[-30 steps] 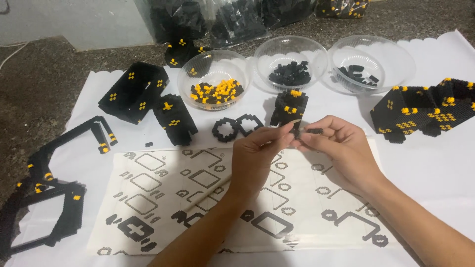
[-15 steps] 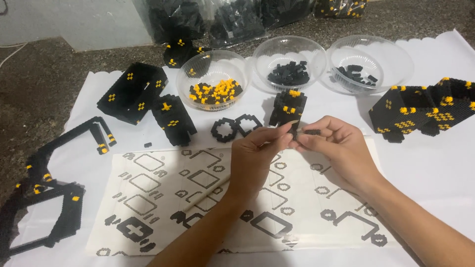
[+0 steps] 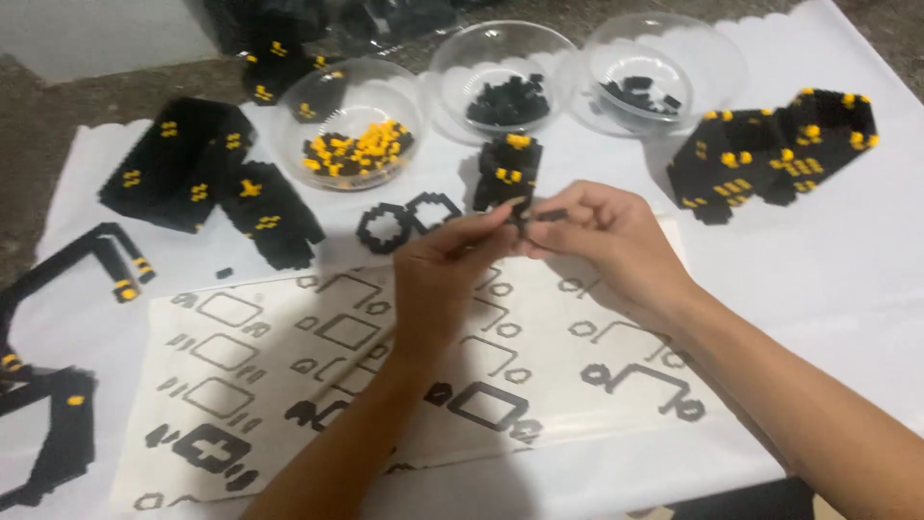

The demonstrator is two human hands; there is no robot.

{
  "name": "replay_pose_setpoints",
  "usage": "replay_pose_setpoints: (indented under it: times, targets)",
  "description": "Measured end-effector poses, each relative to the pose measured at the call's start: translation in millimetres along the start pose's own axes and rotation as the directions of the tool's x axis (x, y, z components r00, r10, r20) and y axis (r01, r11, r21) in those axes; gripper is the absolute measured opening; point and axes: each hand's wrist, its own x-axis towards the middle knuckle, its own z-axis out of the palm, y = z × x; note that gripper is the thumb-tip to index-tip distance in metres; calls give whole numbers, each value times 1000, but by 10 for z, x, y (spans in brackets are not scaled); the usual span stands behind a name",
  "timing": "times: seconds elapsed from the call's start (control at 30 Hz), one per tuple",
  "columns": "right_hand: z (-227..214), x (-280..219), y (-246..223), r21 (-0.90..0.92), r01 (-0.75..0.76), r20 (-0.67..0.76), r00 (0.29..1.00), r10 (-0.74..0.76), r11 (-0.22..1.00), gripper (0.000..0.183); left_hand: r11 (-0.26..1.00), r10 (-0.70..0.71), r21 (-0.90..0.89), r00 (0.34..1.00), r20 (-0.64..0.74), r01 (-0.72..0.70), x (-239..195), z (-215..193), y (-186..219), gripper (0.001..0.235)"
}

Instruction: The person assembles small black and yellow plastic bricks into a figure, following a printed instruction sheet. They pick individual bricks from clear bowls and attach them to a growing structure on a white table.

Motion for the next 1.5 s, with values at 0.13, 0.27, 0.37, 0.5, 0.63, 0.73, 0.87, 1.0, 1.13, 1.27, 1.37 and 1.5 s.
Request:
replay_pose_setpoints:
  times: [0.13,0.27,0.37,0.5,0.63,0.73,0.87,1.0,1.13,1.27,1.37,1.5]
  targets:
    - [-73,38,-26,-6,30,74,997,-29,1000,27,992,36,116,995,95,-47,65,-39,-18,27]
    - [-123,54,-43,-136,46,160,987,-24,990,20,934,8,346,975,223,-87,87,-89,213,24]
    - [-90,36,-134,-286,56,225,974,10,957,18,829,-24,533,939,342,-172,97,-221,458,22]
    - [-6,33,-131,-517,62,248,966,79,854,9,519,-318,851,907,276,-77,46,-345,767,29]
    - [5,10,-161,-628,133,283,957,65,767,14,270,-478,963,870,121,15,97,-389,781,42]
    - [19,-1,-194,-677,147,302,949,90,721,20,277,-531,960,838,127,30,72,-380,770,43]
    - [-74,23,-57,-643,259,379,926,5,721,24,275,-519,955,853,50,111,49,-345,880,46]
    - [-121,29,8,-537,341,432,897,-95,772,12,-11,-606,977,776,-175,212,-3,-310,1065,45]
    - [-143,40,51,-565,279,387,921,-49,777,11,-12,-659,970,727,-192,245,32,-373,999,34]
    - [-143,48,49,-558,255,384,923,-27,790,10,101,-654,986,756,-33,131,71,-481,881,20]
    - [-157,56,62,-555,233,376,927,-10,798,11,159,-651,975,759,-13,153,70,-425,914,12]
    - [-175,84,118,-561,171,339,940,36,810,14,316,-624,917,782,8,243,70,-380,922,8]
